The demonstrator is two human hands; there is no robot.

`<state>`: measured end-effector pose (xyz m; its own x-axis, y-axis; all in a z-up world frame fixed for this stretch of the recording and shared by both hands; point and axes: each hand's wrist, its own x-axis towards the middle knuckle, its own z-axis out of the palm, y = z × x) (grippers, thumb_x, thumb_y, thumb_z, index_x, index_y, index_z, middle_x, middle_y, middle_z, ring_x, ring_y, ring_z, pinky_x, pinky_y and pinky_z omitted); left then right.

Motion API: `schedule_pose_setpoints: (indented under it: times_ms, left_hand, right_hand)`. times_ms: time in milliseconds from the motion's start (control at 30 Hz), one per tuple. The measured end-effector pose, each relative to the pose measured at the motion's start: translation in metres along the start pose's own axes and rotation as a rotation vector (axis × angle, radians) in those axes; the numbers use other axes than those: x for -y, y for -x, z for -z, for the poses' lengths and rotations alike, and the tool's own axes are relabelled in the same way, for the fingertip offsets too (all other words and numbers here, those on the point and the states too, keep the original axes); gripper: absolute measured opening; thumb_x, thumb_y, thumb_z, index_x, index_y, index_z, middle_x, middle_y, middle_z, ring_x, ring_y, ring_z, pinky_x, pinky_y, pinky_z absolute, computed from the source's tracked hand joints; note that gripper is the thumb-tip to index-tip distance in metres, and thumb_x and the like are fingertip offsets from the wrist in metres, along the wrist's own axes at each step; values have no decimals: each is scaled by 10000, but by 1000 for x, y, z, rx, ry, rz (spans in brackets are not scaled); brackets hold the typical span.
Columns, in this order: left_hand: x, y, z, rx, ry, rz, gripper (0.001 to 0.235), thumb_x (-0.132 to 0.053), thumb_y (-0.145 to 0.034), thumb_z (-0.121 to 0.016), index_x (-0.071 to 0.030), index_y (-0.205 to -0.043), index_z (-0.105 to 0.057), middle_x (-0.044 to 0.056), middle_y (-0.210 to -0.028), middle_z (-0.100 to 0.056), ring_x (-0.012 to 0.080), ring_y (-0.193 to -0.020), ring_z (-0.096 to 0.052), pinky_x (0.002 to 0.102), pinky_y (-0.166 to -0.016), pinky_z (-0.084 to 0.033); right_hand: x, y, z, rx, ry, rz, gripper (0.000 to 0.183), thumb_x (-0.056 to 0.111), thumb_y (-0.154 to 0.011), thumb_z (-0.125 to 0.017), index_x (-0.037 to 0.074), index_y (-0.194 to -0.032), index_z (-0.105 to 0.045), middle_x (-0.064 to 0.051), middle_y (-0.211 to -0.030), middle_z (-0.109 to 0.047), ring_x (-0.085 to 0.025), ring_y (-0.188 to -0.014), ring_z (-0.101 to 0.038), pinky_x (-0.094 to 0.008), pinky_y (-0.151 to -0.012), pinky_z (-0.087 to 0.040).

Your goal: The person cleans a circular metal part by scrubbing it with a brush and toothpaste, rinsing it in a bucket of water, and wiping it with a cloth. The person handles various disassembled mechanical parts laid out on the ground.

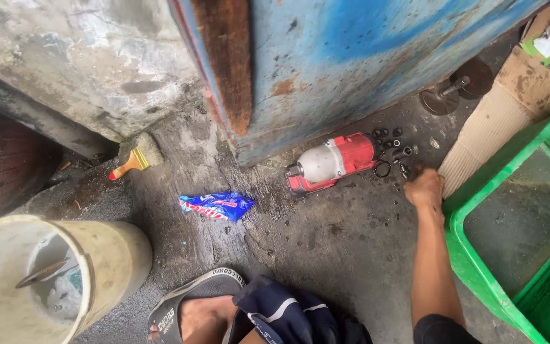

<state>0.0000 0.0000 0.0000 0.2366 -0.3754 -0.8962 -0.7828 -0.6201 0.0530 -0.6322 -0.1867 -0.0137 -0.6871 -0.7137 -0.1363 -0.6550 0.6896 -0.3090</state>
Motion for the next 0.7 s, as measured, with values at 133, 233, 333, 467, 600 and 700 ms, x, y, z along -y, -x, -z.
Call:
schedule_pose_setpoints:
  times_ms: [133,233,333,467,600,700]
  left_hand:
    - [-90,41,9,80,-18,116,420,-310,-802,-724,-52,-1134,-726,61,-1206,-713,117,-1076,-723,226,-901,-577]
    - [-112,40,54,111,48,236,420,-308,-775,-746,-50,-1107,-746,61,-1177,-732,116,-1054,-738,227,-881,-585]
    - [184,-44,75,-356,646,-140,507,-269,-865,-561,-53,-1324,-563,70,-1396,-569,140,-1254,-589,233,-1058,-484]
    - [337,-13,94,-1238,1291,-614,669,-165,-997,-302,-10,-1648,-293,127,-1720,-330,218,-1550,-374,273,-1321,-334]
    - [248,107,136,-1369,1884,-163,273,-194,-955,-703,-142,-1222,-685,-34,-1052,-737,44,-855,-747,117,-771,-610]
    - [250,114,138,-1399,2025,-129,204,-116,-932,-702,-111,-1137,-703,5,-990,-760,76,-807,-749,141,-740,-629]
  right_hand:
    - [93,56,49,340,357,26,426,48,-858,-695,50,-1280,-756,-265,-1055,-787,-426,-957,-763,-531,-789,-624]
    - [195,147,69,524,-29,262,456,-179,-695,-634,7,-1085,-780,-86,-731,-750,-193,-587,-671,-338,-584,-598]
    - [265,215,48,645,-352,372,138,-91,-822,-690,-85,-922,-785,-142,-766,-789,-230,-565,-729,-318,-529,-607]
    - [355,318,54,879,-78,625,103,71,-825,-780,-25,-853,-802,-69,-602,-727,-140,-482,-647,-271,-486,-526]
    - [434,379,34,909,-139,1223,130,67,-872,-634,14,-782,-711,-29,-561,-676,-152,-438,-579,-299,-472,-479]
    - [480,419,1,860,-249,1546,101,-16,-811,-610,-21,-887,-677,-52,-636,-684,-181,-480,-562,-324,-503,-467]
